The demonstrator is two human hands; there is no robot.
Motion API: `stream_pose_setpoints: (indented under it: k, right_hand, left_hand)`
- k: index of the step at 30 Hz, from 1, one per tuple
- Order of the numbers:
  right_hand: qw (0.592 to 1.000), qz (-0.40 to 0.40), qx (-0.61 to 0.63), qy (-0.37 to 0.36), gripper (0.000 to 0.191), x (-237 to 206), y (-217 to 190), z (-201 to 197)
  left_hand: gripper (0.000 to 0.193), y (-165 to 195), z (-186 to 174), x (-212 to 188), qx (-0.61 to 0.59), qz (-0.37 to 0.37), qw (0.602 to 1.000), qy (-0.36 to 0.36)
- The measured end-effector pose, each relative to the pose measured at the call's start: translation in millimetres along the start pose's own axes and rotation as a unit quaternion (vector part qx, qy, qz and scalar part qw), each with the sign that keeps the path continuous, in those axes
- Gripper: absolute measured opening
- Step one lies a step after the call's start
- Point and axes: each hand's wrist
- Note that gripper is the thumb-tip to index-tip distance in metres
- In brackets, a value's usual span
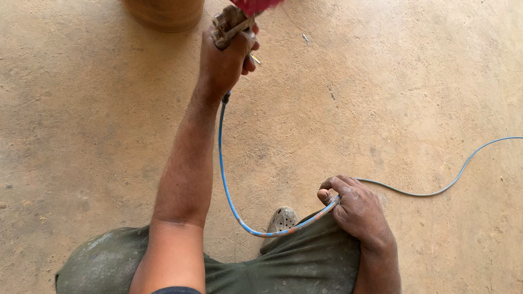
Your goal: The person holds a spray gun with a cloth-wrapped cup and sprays a clear finish onto a wooden shelf frame resting on a bucket, moving the gun along the wood surfaces. They kneel and sit on the floor while working, manage the air hose with their other hand, and reposition around the piece to coat different sides.
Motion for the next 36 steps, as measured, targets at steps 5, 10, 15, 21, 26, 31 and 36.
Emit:
stream_pose_setpoints:
  k: [5,10,15,21,26,31,36]
  right_hand:
    - [1.0,-0.001,-0.024,0.006,0.032,-3.2,5.0,0.7]
    - [1.0,-0.01,-0.012,0.019,0.031,-3.4,5.4,-0.3]
    - [0.999,-0.009,-0.029,0.012,0.032,-1.1,-0.5,0.6]
    - [1.0,0.001,-0.018,0.002,0.031,-1.9,-2.7,-1.9]
    - [1.0,0.014,-0.013,0.011,0.032,-4.4,-2.3,-3.2]
    - [1.0,0.022,-0.02,0.008,0.033,-4.4,-4.3,-3.0]
    - [0.999,0.026,-0.021,-0.007,0.032,-3.5,-7.7,-4.6]
  left_hand:
    - [0.019,-11.7,2.8,9.2,-0.024,0.068,0.993,0.089]
    - [0.015,-11.5,7.1,9.1,-0.065,0.088,0.991,0.081]
    - [0.019,-3.2,0.4,1.7,-0.087,-0.009,0.996,0.011]
    - [0.016,-10.2,-0.9,4.7,-0.079,0.048,0.995,0.045]
    - [0.018,-27.1,2.1,15.9,-0.075,0.137,0.982,0.108]
    - [0.019,-36.6,14.5,18.7,-0.078,0.131,0.984,0.092]
    - [0.02,-30.8,25.9,8.3,-0.061,0.083,0.994,0.03]
Point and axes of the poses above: each hand's wrist, its own x-axis towards the middle knuckle, its own z-axis out of the palm, y = z × x, and after that the axes turned 3 degrees about z, right-handed
